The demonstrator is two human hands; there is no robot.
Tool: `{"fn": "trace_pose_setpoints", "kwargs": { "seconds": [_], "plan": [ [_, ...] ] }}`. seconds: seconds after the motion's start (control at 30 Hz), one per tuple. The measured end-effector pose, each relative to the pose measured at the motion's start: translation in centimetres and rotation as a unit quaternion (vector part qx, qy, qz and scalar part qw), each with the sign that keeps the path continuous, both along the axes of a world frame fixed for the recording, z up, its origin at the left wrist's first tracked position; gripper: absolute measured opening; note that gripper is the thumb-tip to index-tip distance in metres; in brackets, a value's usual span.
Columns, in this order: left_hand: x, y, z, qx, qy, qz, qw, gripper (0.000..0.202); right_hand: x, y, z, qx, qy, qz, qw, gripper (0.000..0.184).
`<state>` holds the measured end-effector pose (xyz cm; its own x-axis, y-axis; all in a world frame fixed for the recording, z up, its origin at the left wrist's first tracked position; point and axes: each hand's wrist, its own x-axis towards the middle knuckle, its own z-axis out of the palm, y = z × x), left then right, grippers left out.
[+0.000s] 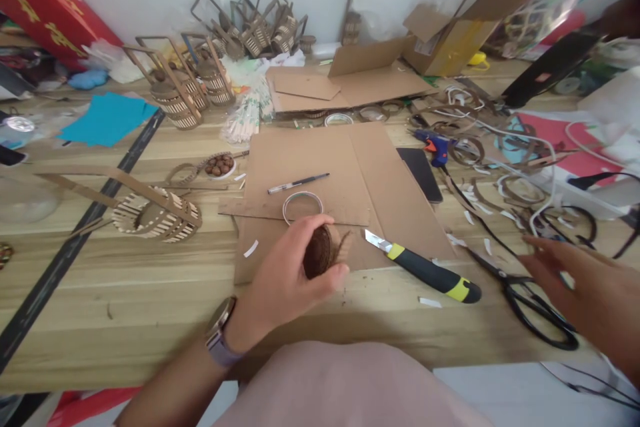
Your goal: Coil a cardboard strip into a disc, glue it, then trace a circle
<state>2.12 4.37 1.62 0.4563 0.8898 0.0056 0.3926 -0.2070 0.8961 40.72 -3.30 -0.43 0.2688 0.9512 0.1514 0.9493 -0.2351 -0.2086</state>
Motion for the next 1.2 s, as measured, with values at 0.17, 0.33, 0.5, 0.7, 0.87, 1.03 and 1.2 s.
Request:
{"fn": "trace_pose_setpoints", "kwargs": {
  "seconds": [0.17,0.33,0.5,0.7,0.87,1.03,1.2],
  "plan": [
    [0.5,-0.1,-0.6,0.172,0.039,-0.003,0.984,0.05,-12.3,3.4,2.8,0.099,0.2,0.234,0.946,0.032],
    [0.8,0.6,-1.3,0.196,0.028,-0.029,0.98,0.053,-18.2,5.9,1.7,0.097,0.375,0.315,0.866,0.021],
    [1.2,1.2,-1.7,0.198,0.021,-0.027,0.98,0.054,-18.8,6.9,0.7,0.139,0.418,0.301,0.846,0.005],
    [1.4,1.3,-1.8,0.214,0.019,-0.026,0.976,0.054,-18.9,7.2,0.4,0.168,0.419,0.285,0.845,0.004],
    [1.3,1.3,-1.8,0.226,0.025,-0.018,0.974,0.057,-19.0,7.4,0.2,0.13,0.465,0.256,0.837,0.011],
    [0.9,1.6,-2.3,0.148,-0.009,0.018,0.989,0.073,-19.6,8.3,0.0,0.033,0.572,0.233,0.786,0.024],
    [-0.5,2.7,-2.8,0.025,-0.089,0.088,0.992,0.06,-19.4,10.9,-1.1,0.093,0.44,0.22,0.865,0.018]
  ]
}}
